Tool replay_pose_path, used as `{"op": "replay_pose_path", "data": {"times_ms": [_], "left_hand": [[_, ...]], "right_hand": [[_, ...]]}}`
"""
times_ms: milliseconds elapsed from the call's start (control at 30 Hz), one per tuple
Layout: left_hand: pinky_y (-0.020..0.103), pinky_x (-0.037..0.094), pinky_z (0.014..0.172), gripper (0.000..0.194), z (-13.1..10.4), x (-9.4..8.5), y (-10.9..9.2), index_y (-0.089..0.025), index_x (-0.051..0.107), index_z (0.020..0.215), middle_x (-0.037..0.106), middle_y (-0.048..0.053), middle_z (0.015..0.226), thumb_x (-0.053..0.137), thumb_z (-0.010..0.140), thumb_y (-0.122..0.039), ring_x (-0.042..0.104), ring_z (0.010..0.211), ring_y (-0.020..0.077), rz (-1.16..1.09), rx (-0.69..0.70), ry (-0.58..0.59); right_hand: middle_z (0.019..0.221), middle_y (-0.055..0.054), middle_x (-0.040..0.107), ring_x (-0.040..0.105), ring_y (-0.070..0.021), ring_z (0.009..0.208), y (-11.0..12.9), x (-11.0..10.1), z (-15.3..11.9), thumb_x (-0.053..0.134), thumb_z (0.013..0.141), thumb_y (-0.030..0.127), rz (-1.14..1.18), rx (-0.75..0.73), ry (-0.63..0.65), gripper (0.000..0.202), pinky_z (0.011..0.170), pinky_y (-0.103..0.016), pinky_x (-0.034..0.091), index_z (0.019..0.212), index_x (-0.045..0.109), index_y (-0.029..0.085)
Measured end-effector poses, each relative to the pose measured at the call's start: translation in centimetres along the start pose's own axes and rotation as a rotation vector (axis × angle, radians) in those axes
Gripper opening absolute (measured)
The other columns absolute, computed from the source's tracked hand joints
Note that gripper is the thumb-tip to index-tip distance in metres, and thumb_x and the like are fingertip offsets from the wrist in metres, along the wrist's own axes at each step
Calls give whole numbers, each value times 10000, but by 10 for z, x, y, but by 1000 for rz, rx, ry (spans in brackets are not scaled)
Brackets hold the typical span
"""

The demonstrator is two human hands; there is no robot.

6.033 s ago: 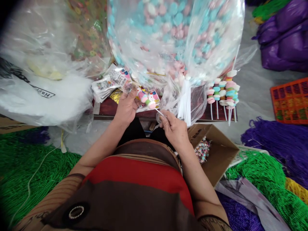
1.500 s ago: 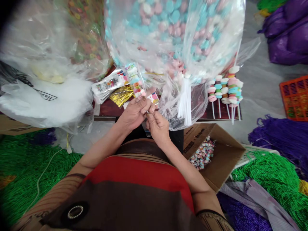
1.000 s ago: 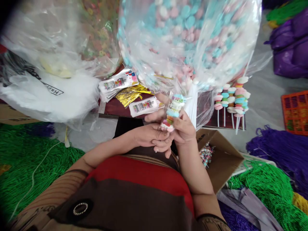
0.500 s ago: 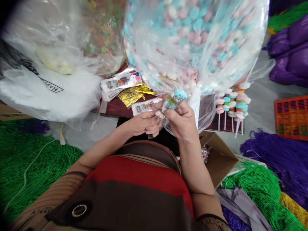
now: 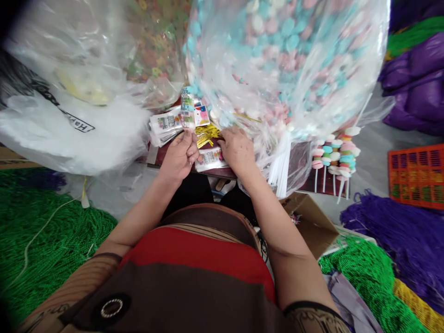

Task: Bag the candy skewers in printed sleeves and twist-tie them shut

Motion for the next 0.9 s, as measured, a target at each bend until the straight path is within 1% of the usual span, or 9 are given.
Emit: {"op": "replay_pose_path", "data": {"times_ms": [100,267,400,500,567,633,700,800,900], "left_hand": [[186,421,432,386,1,1,-2,-194,519,735,318,-129,444,599,995,-468,308,332,38,-43,-47,-22],[183,426,427,384,1,-1,2,-192,528,738,317,-133,451,647,963,-480,320,326,31,-62,-71,-35],[185,429,431,373,1,-1,3,-191,533,744,325,-130,450,630,980,-463,322,331,33,-73,-56,-9],[176,425,437,372,1,-2,1,-193,539,762,330,-130,457,646,965,-487,320,338,29,-63,-53,5],[163,384,414,386,1,-2,1,-195,538,771,329,-130,462,665,944,-516,304,338,25,-51,-59,9],[155,295,371,401,1,-1,1,-196,531,772,317,-131,460,671,933,-536,272,331,22,-39,-60,13],[158,213,346,394,1,0,2,-195,526,771,309,-129,459,660,945,-522,241,326,20,-27,-52,27],[157,168,346,323,-1,7,8,-188,541,785,311,-123,477,633,981,-427,224,338,19,6,-49,73],[150,152,358,219,-6,15,15,-185,555,803,312,-110,524,601,988,-293,220,367,16,49,-57,129]], "right_hand": [[1054,-151,752,658,-307,998,5,6,4,568,952,245,-106,19,27,217,790,-387,500,971,776,186],[966,-107,779,681,-269,933,0,0,7,533,985,280,-26,-15,43,270,796,-357,486,904,781,209],[935,-59,806,718,-258,905,-11,-10,7,598,937,273,132,54,46,216,802,-355,510,884,803,228],[856,-36,796,711,-239,838,-18,-20,5,616,901,299,250,123,-11,213,748,-341,508,870,810,217],[758,-21,760,686,-212,757,-21,-27,0,616,871,295,320,188,-81,213,696,-318,491,788,786,198],[646,3,694,638,-174,656,-21,-33,-7,610,846,277,431,255,-151,214,639,-292,466,696,734,190],[567,30,622,573,-137,564,-17,-34,-15,613,835,271,602,292,-186,203,588,-268,441,665,693,194],[535,57,565,498,-103,503,-4,-32,-27,650,832,299,830,267,-189,162,548,-247,422,704,687,207],[546,60,558,476,-98,506,9,-28,-36,667,837,326,872,224,-178,151,544,-245,420,735,696,218]]}}
Point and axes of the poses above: each hand's wrist, its own z-axis towards the middle knuckle, its own x-axis out of the palm, y = z × x, the point moved 3 cm from there along z, towards the middle knuckle
